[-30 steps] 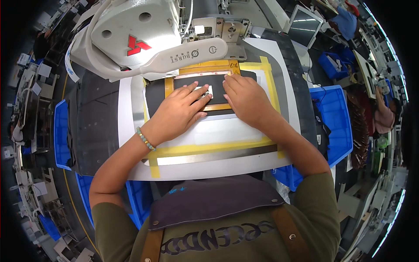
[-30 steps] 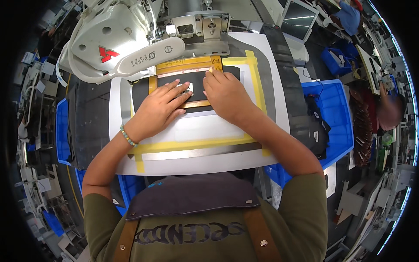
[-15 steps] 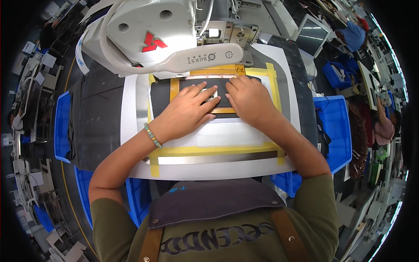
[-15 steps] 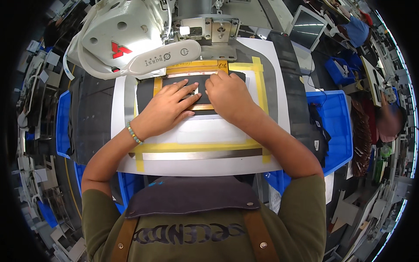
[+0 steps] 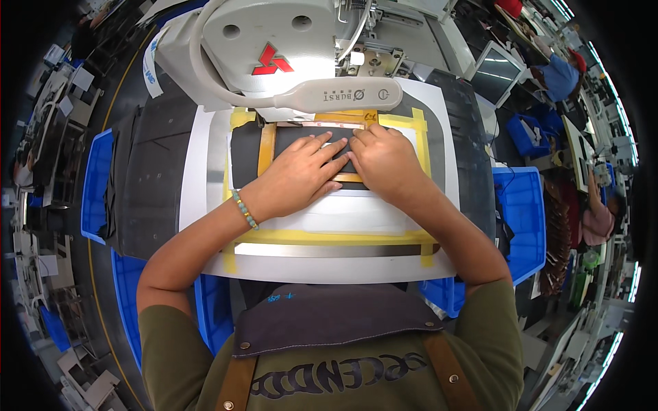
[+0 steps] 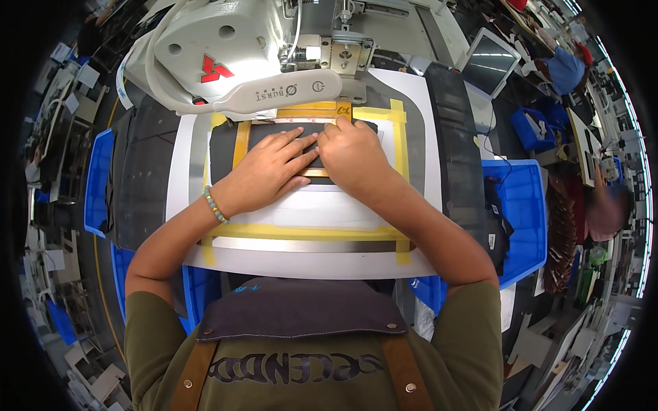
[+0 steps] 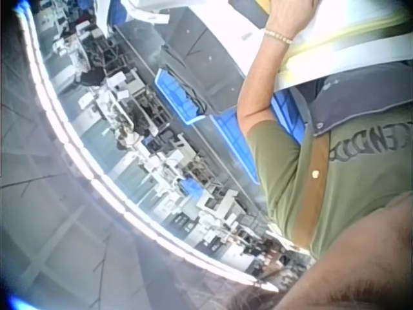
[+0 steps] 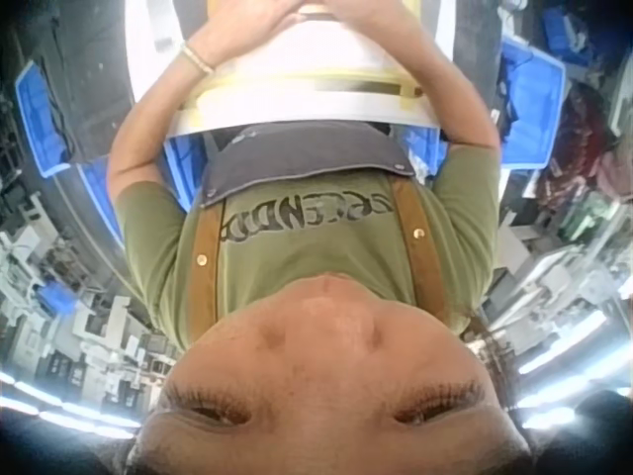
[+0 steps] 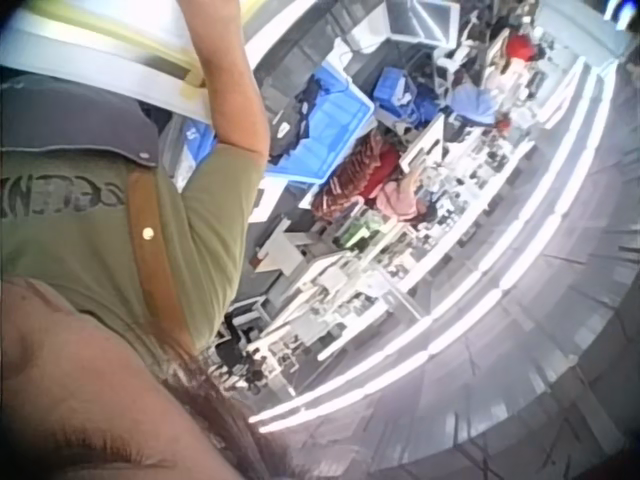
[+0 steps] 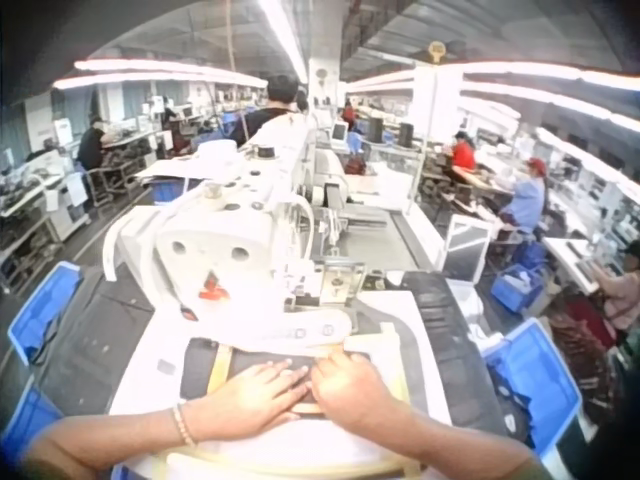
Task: The person repeatedly sews small white labels onto black fabric pieces using a sewing machine. They pick up a fabric piece, align it under the needle with a yellow guide, sew the label, and then place the finished piece into a blue bin. This process is repeated for multiple items.
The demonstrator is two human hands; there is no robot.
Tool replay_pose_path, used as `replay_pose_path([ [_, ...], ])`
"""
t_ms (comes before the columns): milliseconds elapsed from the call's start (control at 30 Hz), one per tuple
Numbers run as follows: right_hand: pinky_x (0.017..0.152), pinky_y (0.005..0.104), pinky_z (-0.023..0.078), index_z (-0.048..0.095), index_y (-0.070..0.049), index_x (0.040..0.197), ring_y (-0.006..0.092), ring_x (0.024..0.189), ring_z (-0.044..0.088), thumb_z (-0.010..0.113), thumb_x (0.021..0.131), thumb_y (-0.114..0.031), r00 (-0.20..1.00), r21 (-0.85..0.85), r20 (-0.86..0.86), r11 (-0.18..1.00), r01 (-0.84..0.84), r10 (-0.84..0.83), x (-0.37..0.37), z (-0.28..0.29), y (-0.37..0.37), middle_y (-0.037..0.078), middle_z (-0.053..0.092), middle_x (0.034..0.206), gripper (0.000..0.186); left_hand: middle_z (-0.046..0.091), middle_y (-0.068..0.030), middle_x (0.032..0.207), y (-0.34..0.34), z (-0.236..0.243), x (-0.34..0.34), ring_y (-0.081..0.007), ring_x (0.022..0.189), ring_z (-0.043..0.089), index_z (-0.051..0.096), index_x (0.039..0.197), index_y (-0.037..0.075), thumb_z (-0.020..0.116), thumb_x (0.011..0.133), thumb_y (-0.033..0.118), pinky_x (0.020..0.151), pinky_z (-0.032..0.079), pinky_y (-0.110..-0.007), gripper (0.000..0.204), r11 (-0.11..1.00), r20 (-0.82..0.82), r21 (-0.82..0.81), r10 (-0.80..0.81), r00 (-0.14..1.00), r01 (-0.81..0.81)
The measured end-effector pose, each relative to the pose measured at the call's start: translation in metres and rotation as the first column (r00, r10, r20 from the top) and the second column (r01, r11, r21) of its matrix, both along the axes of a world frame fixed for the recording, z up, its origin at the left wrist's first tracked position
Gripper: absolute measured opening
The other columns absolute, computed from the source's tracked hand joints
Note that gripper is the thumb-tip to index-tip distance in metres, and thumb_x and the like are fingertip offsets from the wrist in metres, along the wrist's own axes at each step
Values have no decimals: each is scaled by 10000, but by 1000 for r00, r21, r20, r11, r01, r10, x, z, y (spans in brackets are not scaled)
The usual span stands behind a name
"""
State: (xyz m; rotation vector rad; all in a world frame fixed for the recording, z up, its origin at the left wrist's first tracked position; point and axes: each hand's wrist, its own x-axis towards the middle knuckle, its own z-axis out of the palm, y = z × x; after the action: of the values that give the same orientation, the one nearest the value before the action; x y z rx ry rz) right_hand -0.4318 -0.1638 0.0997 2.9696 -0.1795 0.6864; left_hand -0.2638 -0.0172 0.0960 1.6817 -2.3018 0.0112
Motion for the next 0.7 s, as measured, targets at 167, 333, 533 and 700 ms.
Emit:
replay_pose_path([
  [167, 685, 339, 504, 733, -53, 815, 220, 862, 645, 678, 736, -91, 1000, -1, 12, 1000, -23, 23, 11, -6, 2, 58, 674, 795, 104, 543, -159, 1459, 4, 0, 2, -348, 1404, 461, 580, 1377, 26, 680, 942, 265, 1141, 379, -470, 506, 1000, 11, 15, 24, 1000, -25],
  [333, 691, 339, 509, 729, -54, 793, 226, 864, 650, 688, 717, -91, 999, -17, 8, 999, -36, 36, 23, -10, 7, 64, 675, 794, 94, 580, -169, 1406, 11, -1, 10, -357, 1347, 512, 623, 1316, 13, 666, 961, 285, 1114, 401, -459, 450, 998, 8, -45, 43, 999, -42],
  [533, 710, 331, 519, 739, -48, 824, 224, 886, 653, 710, 702, -108, 998, -16, -20, 998, -58, 57, 36, -10, 13, 62, 683, 814, 138, 586, -169, 1397, 19, -2, 20, -354, 1341, 517, 616, 1323, 11, 660, 962, 259, 1111, 412, -450, 440, 995, 0, -58, 75, 997, -75],
  [700, 717, 329, 522, 747, -37, 890, 226, 905, 650, 715, 714, -102, 997, -80, -6, 993, -82, 82, 44, -16, 18, 56, 691, 844, 191, 576, -156, 1417, 24, -4, 29, -354, 1365, 499, 603, 1330, 10, 642, 969, 211, 1127, 402, -461, 415, 993, -33, -26, 114, 993, -115],
])
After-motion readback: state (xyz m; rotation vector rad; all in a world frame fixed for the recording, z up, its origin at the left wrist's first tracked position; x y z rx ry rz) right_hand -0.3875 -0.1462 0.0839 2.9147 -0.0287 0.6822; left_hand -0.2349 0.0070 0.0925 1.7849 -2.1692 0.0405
